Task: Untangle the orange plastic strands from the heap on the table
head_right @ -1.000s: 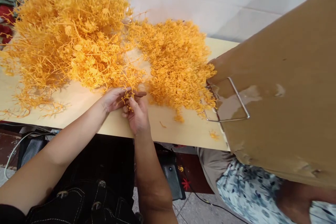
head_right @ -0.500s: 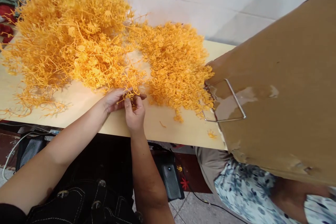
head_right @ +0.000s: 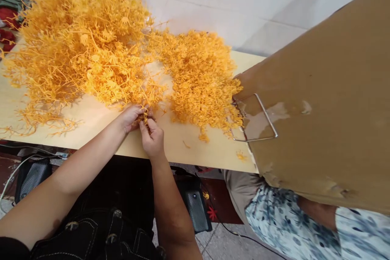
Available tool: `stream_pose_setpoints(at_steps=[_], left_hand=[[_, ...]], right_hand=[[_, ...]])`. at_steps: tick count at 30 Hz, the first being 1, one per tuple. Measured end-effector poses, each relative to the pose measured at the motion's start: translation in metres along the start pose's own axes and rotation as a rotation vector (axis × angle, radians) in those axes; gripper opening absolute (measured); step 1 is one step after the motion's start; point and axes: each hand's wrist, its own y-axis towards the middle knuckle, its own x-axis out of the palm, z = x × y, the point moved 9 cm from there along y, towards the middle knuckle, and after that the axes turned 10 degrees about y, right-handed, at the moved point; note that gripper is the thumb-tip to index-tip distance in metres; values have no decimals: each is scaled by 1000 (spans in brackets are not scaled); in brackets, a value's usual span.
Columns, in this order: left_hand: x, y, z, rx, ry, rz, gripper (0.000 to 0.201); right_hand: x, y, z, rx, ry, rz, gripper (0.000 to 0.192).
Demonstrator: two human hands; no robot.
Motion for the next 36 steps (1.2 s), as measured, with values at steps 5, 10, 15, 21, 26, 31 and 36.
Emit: stream_pose_setpoints(at_steps=[5,10,15,21,26,31,36], left_hand=[[3,5,0,-57,-100,-7,26],[0,7,6,8,23,-42,25],[5,4,-1,-38,60,-202,28],[8,5,-3,-36,137,-209,25],[16,-2,-5,-60,267,-280,17],[28,-11,-5,-102,221,-471,22],[32,-12,-5,-107,216,-548,24]], right_hand=[[46,-29,-23,-57,-73,-411,28],[48,-40,-32,34,34,-498,21],[-55,0,-6,257,260,127,15],[-71,8,9,341,308,220,15],[-51,19,19,394,345,114,27],[-35,37,25,417,318,52,43],[-29,44,27,417,273,68,46]])
